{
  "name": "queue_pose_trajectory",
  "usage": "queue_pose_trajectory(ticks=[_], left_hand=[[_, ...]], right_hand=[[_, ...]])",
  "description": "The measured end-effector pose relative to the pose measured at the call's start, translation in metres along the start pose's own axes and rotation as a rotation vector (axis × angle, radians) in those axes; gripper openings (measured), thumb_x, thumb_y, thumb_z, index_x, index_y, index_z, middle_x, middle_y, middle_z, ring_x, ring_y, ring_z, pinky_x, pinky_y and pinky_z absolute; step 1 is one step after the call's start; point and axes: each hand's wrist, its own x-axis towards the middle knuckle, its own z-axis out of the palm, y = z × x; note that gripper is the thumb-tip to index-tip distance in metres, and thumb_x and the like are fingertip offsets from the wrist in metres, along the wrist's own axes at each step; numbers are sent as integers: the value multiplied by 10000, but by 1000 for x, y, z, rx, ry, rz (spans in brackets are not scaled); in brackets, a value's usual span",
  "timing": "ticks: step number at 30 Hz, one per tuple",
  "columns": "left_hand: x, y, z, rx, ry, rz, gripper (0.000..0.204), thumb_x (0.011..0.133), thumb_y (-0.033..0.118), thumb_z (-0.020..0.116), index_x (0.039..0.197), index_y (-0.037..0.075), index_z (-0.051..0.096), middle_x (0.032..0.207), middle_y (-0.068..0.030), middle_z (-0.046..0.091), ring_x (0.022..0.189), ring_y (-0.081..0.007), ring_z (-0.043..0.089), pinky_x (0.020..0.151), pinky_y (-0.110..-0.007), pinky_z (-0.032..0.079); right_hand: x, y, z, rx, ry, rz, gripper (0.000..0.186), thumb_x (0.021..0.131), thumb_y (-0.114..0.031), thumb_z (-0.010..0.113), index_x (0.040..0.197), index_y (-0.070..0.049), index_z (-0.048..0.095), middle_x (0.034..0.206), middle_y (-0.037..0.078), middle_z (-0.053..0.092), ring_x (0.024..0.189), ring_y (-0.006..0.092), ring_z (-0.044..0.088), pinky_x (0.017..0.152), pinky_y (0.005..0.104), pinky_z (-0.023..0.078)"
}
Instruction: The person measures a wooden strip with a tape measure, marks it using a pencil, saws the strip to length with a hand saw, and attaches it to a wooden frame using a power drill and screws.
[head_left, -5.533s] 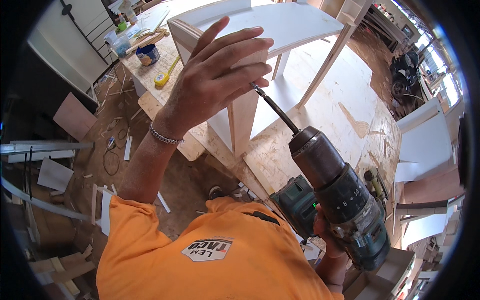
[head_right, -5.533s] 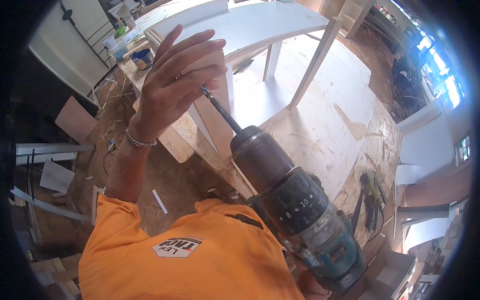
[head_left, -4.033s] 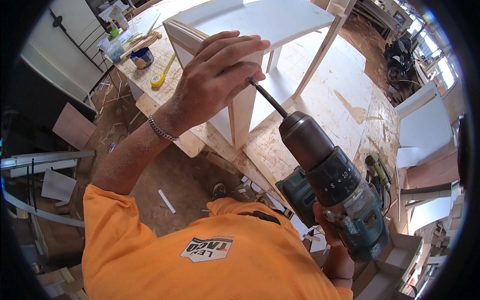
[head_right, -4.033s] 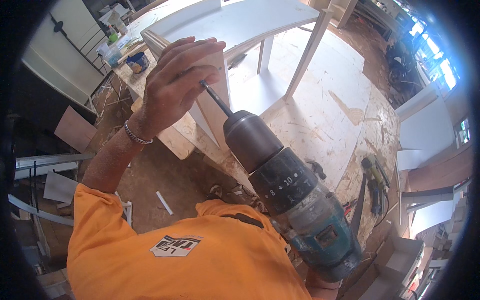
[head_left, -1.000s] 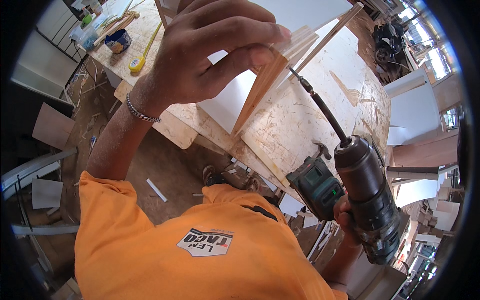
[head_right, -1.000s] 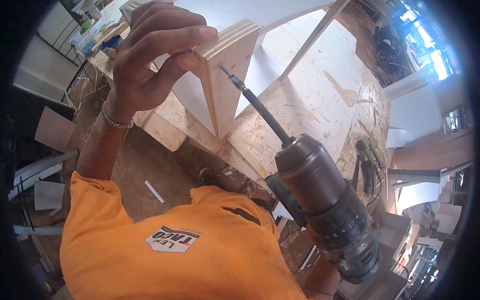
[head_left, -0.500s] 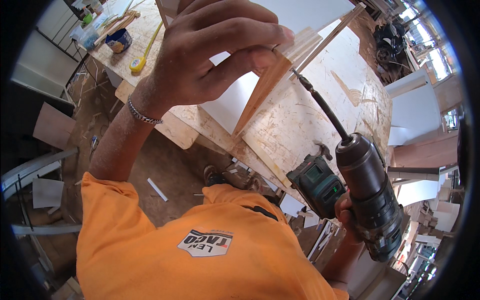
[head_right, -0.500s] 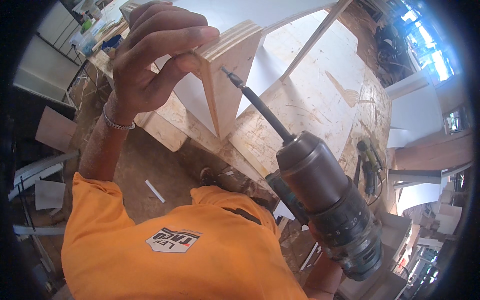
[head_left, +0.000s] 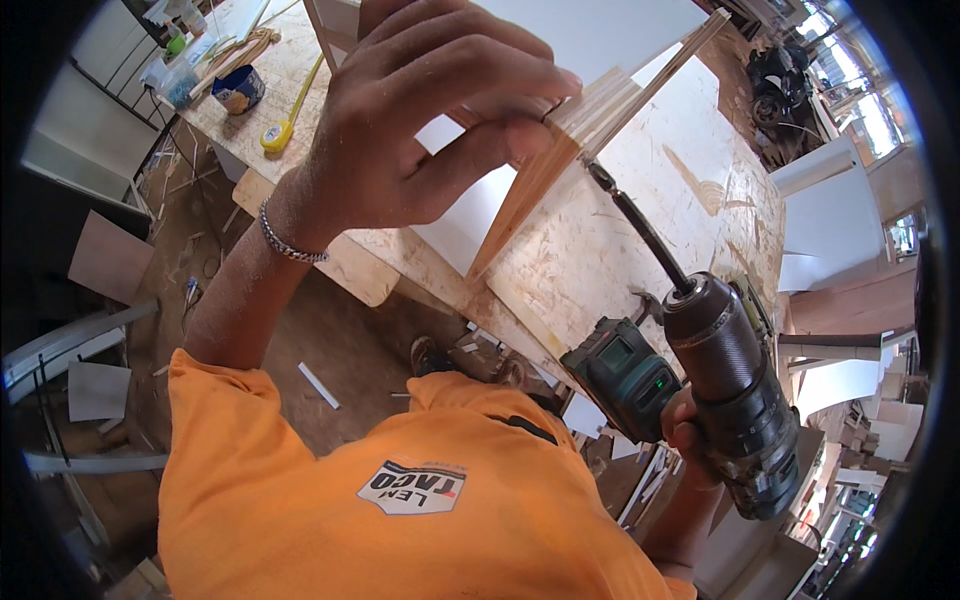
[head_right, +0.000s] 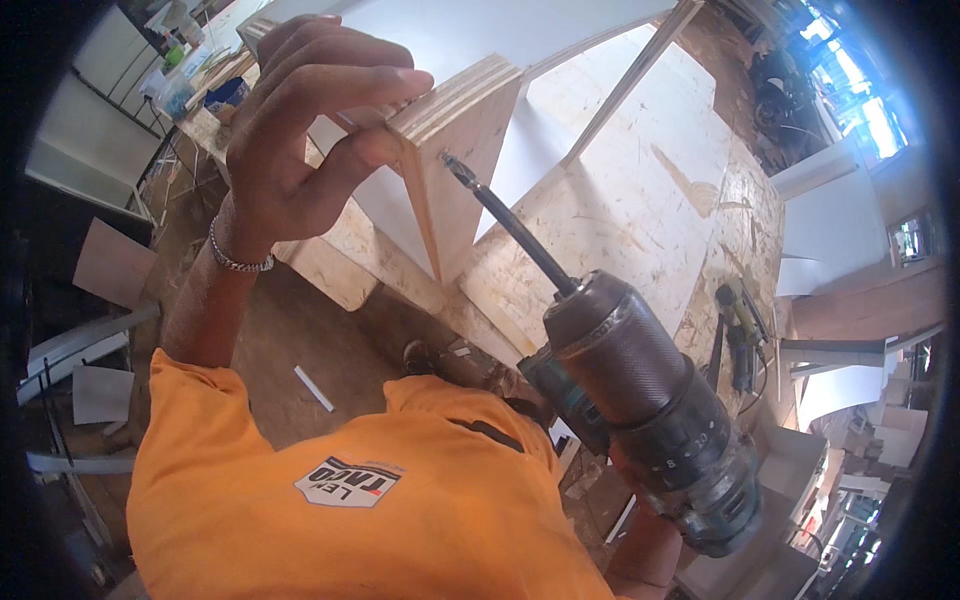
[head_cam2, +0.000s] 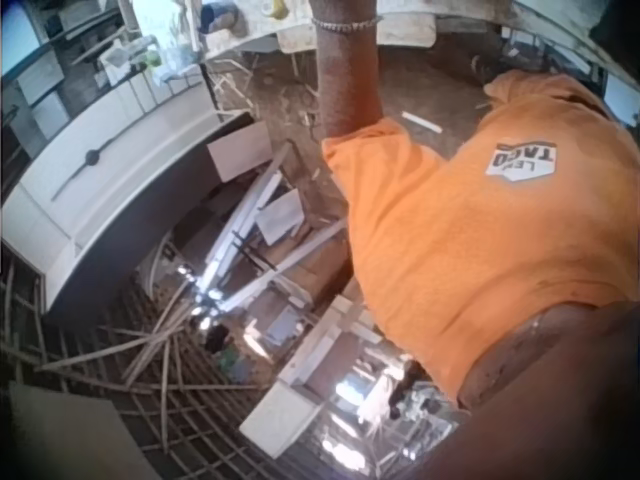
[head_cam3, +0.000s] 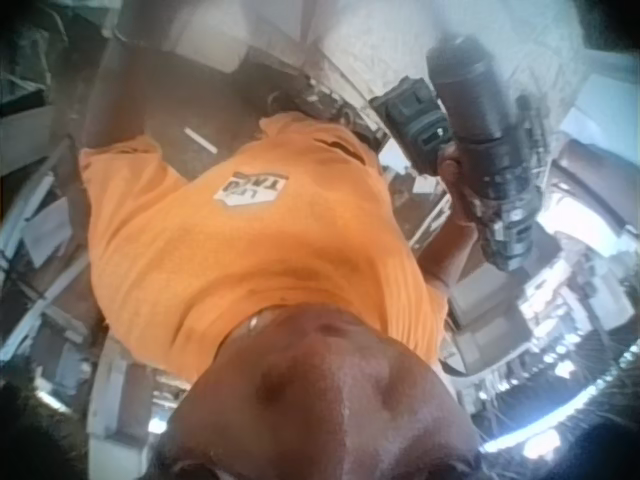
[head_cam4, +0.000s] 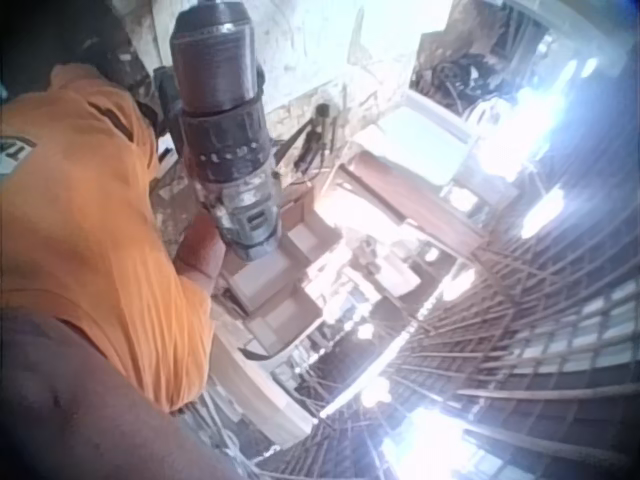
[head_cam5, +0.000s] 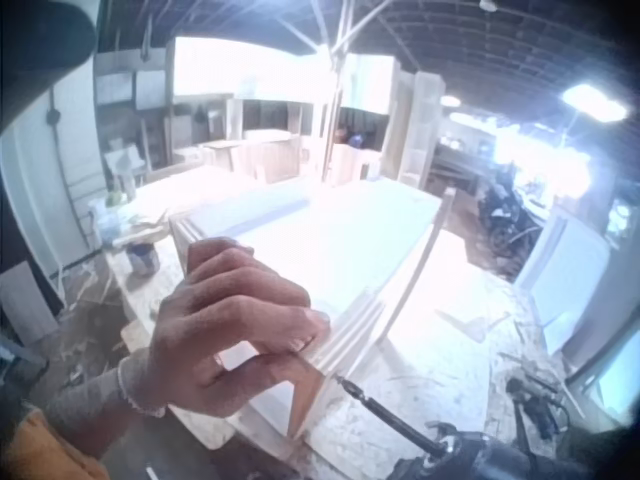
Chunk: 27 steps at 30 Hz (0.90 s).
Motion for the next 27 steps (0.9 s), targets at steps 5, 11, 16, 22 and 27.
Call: queue_pose_trajectory(ticks=[5,11,16,22,27], left_hand=[[1,-2,-5,53,-43,23,306,948,308,716,1138,69,691,1043,-90,730,941,-257,682,929,-417,446],[7,15,-14,-37,-58,-189,353,926,289,741,1179,48,689,1080,-85,741,1015,-264,691,1026,-452,434],[39,-5,-38,-174,-379,-173,502,730,359,898,1087,60,713,1023,-91,714,923,-284,692,811,-385,549],[44,-21,-33,-183,-457,-59,410,686,323,914,886,53,679,874,-61,664,792,-247,666,681,-361,527],[40,-19,-27,-150,-433,-25,436,681,378,903,876,61,678,830,-53,645,735,-230,646,625,-346,499]], right_hand=[[4,17,-12,-183,-97,-186,366,862,-383,844,944,-73,667,724,9,594,594,119,542,556,278,414],[-10,9,-1,-66,69,204,453,791,-410,903,988,-71,677,752,-12,611,621,112,541,604,284,432],[-37,39,-23,-29,93,277,551,799,-349,901,1188,-56,643,782,-6,626,647,110,549,610,284,437],[-38,40,-29,102,26,263,618,804,-322,902,1282,-46,623,797,-2,634,657,111,556,608,286,441],[-42,37,-30,55,50,266,621,803,-323,903,1282,-45,622,797,-2,634,657,111,557,607,287,443]])
